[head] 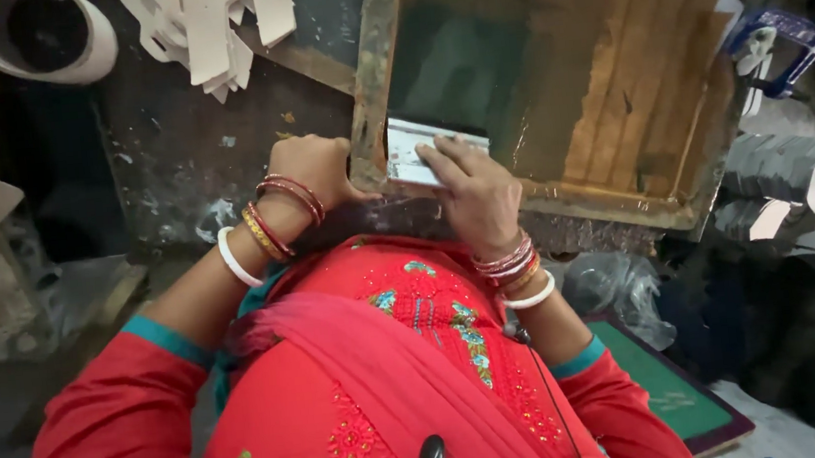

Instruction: Applying ink to cardboard pieces using a screen printing frame and squeegee.

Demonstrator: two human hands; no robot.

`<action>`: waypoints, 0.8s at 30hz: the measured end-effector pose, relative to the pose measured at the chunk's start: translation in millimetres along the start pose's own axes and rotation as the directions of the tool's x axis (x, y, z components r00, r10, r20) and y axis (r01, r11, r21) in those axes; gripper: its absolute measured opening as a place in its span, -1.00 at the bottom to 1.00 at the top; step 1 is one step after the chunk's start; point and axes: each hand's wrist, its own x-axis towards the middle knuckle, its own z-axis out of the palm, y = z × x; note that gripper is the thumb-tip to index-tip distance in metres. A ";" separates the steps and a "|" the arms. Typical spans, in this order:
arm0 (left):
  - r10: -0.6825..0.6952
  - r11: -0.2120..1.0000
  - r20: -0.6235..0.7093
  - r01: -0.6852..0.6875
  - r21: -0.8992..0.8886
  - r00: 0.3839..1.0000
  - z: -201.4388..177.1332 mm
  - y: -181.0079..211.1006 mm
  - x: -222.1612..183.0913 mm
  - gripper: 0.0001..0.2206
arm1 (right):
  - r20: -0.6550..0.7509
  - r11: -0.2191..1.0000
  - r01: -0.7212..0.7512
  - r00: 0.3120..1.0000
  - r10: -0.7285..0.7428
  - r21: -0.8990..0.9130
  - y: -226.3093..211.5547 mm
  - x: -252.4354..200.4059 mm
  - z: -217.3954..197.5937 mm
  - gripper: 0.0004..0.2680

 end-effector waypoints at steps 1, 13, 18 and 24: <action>0.004 1.000 -0.010 -0.004 0.007 1.000 0.2 1.3 -3.6 -0.36 | -0.012 1.000 0.003 1.000 -0.003 -0.003 -1.4 -5.1 2.2 -0.63; 0.289 0.510 -0.318 -0.427 -0.747 0.903 -76.6 59.2 -68.2 -0.66 | -0.558 0.986 0.162 0.821 -0.116 0.034 29.8 -43.3 -47.3 -0.79; 0.635 0.388 -0.409 -0.728 -0.565 0.656 -71.7 77.6 -34.3 -0.66 | -0.782 0.885 -0.248 0.596 -0.181 -0.394 104.1 -117.2 -87.0 -0.51; 0.156 0.889 -0.572 -0.367 -0.274 0.805 18.8 11.6 138.2 -0.83 | -0.994 0.919 -0.392 0.070 0.085 0.051 233.5 -202.9 -65.6 -0.56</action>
